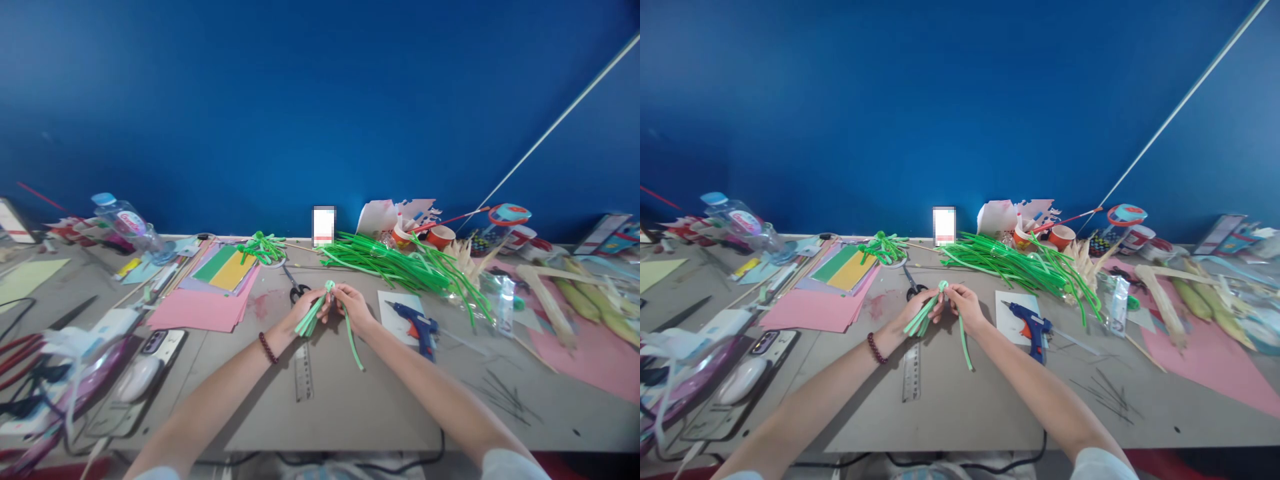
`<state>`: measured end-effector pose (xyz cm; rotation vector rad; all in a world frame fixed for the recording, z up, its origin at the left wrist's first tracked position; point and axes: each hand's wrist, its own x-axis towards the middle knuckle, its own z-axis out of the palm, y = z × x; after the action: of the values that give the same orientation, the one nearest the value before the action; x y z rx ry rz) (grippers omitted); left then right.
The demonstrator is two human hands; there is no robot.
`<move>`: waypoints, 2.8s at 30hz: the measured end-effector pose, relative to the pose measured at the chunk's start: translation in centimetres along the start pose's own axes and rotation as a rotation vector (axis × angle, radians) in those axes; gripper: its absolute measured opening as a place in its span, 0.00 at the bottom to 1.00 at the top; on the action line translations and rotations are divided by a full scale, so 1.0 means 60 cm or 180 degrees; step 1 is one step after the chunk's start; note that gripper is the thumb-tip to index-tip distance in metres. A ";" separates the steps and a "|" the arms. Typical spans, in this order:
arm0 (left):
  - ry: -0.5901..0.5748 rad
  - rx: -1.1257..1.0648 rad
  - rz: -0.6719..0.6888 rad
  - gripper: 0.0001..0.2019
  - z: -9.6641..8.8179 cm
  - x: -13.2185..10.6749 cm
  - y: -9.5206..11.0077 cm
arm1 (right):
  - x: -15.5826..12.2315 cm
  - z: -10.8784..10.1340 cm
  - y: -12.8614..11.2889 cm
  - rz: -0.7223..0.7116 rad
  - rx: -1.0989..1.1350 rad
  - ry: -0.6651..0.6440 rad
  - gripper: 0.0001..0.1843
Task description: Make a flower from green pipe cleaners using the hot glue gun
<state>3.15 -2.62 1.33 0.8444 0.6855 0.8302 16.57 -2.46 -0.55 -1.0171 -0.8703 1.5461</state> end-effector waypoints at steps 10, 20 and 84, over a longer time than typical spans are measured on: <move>0.1171 0.1797 0.1299 0.14 0.000 -0.005 -0.015 | -0.001 -0.002 -0.005 -0.0189 -0.0108 0.0327 0.19; 0.1307 0.2190 0.1444 0.11 -0.003 -0.008 -0.011 | -0.005 0.004 -0.008 -0.0339 -0.0374 0.0308 0.18; 0.1148 0.1933 0.1046 0.20 0.001 -0.009 -0.006 | 0.001 0.001 0.005 -0.0485 -0.0104 0.0404 0.21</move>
<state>3.03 -3.21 1.16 1.3966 1.1693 1.1047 16.40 -2.44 -0.82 -1.0362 -0.8662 1.3291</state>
